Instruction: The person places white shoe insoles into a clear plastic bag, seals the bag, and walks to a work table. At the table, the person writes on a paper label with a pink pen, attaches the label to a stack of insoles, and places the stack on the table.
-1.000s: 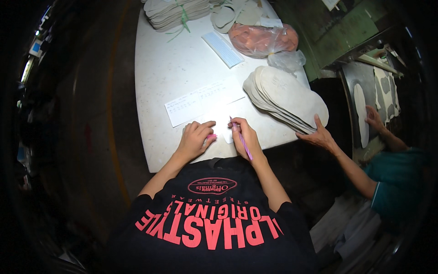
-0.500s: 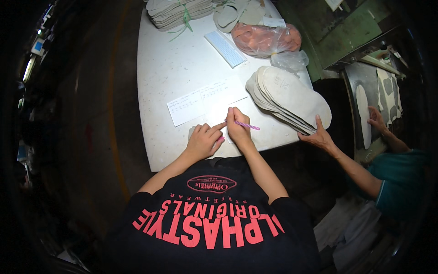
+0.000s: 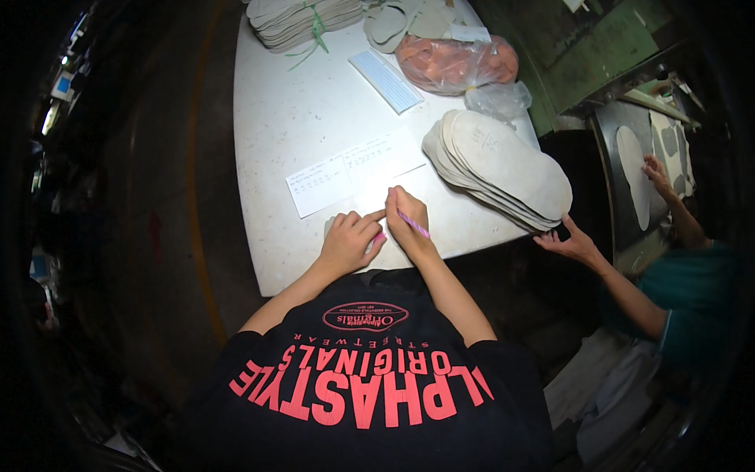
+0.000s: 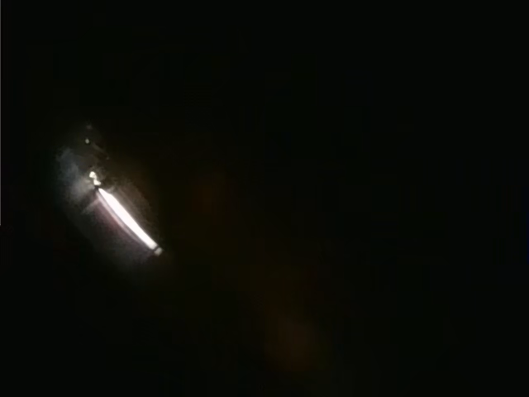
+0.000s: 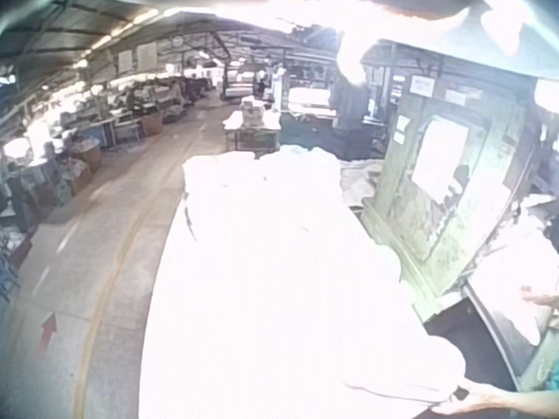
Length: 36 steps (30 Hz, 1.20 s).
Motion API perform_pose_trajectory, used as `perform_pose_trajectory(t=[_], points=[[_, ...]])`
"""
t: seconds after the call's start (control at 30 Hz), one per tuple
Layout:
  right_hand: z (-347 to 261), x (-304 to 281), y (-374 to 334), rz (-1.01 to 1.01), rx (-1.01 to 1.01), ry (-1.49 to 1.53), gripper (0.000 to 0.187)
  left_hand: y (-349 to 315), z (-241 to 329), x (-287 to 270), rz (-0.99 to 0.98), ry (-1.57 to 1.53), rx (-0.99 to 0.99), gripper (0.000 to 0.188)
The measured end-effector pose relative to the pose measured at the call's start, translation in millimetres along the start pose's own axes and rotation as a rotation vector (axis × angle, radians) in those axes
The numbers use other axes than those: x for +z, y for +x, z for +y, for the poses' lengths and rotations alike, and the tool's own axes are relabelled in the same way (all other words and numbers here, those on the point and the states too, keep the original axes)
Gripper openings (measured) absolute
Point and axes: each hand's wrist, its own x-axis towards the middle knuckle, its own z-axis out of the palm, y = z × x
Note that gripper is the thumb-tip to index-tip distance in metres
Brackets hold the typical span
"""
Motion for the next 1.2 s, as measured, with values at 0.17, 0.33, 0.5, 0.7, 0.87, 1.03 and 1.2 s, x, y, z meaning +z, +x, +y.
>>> perform_pose_trajectory(t=[0.17,0.33,0.5,0.7,0.87,1.03,1.2], points=[[-4,0,0,0.037,0.020,0.035,0.030,2,1,-5,-0.008,-0.014,-0.002,0.015],[-4,1,1,0.048,0.026,-0.015,0.038,5,0,-9,-0.009,-0.030,-0.003,0.015],[-3,1,1,0.065,0.023,0.012,0.034,5,0,-9,-0.008,-0.033,-0.005,0.015],[-6,2,0,0.082,0.048,0.014,0.035,6,0,-11,-0.013,-0.044,-0.010,0.015],[-4,1,0,0.089,0.068,0.010,0.033,6,0,-11,-0.024,-0.052,-0.016,0.015],[-4,2,1,0.108,0.087,0.048,0.033,7,0,-11,-0.018,-0.067,-0.022,0.014],[-7,0,1,0.103,0.087,0.004,0.034,7,1,-12,-0.033,-0.056,-0.027,0.014]])
